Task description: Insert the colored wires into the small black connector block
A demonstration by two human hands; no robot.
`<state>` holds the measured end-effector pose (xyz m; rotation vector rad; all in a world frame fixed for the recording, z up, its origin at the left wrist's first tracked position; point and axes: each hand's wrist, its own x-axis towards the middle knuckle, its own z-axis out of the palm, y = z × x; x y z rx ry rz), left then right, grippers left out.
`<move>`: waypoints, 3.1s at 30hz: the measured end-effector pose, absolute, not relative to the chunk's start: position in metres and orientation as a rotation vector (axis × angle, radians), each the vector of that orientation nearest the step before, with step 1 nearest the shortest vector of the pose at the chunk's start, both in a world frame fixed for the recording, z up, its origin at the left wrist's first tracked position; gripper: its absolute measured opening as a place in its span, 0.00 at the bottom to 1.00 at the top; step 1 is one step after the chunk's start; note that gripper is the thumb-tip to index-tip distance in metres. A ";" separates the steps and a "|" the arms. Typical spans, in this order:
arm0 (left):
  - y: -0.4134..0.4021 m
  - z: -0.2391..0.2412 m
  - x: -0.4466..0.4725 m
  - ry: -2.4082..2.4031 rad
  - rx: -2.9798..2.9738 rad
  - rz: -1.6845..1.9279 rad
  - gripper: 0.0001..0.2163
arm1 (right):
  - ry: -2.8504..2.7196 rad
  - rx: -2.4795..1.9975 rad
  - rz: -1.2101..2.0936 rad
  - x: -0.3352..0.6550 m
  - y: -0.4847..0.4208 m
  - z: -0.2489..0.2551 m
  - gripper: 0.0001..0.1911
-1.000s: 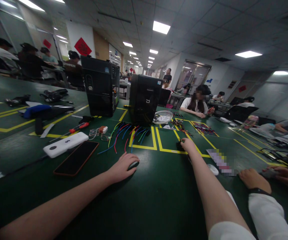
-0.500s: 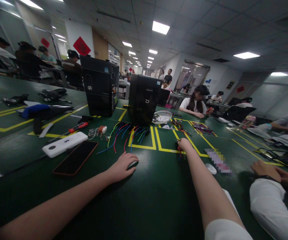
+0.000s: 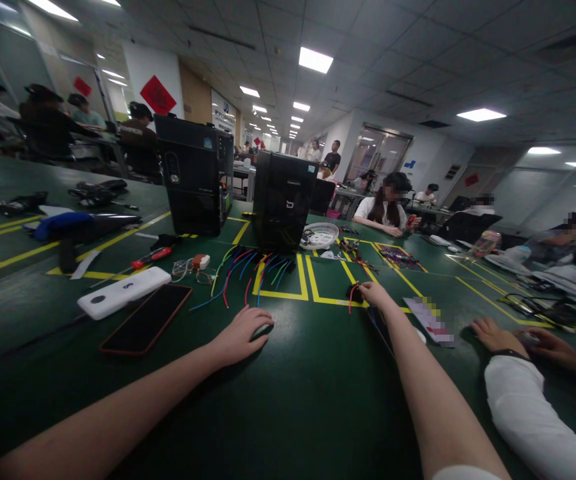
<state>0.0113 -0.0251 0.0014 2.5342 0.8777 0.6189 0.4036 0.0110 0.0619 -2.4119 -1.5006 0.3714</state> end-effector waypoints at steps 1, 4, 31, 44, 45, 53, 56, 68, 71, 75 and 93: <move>-0.025 0.002 0.011 0.879 2.535 0.618 0.13 | -1.495 -2.404 0.388 0.403 0.011 0.060 0.12; -0.025 0.001 0.011 0.889 2.535 0.612 0.13 | -1.474 -2.389 0.392 0.405 0.012 0.058 0.12; -0.027 0.004 0.010 0.895 2.525 0.610 0.13 | -1.489 -2.480 0.077 0.388 0.012 0.031 0.15; -0.025 0.002 0.009 0.879 2.531 0.622 0.13 | -1.398 -2.565 0.033 0.418 0.019 0.058 0.17; -0.024 0.002 0.009 0.879 2.532 0.622 0.13 | -1.400 -2.577 0.074 0.423 0.019 0.060 0.15; -0.024 0.000 0.010 0.874 2.533 0.630 0.13 | -1.403 -2.564 0.320 0.435 0.018 0.049 0.21; -0.023 0.000 0.010 0.870 2.533 0.635 0.13 | -1.405 -2.539 0.329 0.434 0.019 0.046 0.22; -0.023 -0.001 0.010 0.872 2.528 0.634 0.13 | -1.369 -2.575 0.288 0.428 0.019 0.050 0.19; -0.024 0.000 0.010 0.864 2.530 0.639 0.13 | -1.370 -2.593 0.291 0.426 0.018 0.052 0.17; -0.024 0.001 0.010 0.872 2.532 0.635 0.12 | -1.392 -2.627 0.267 0.424 0.018 0.053 0.14; -0.024 0.001 0.010 0.877 2.538 0.620 0.12 | -1.511 -2.788 0.120 0.414 0.033 0.053 0.15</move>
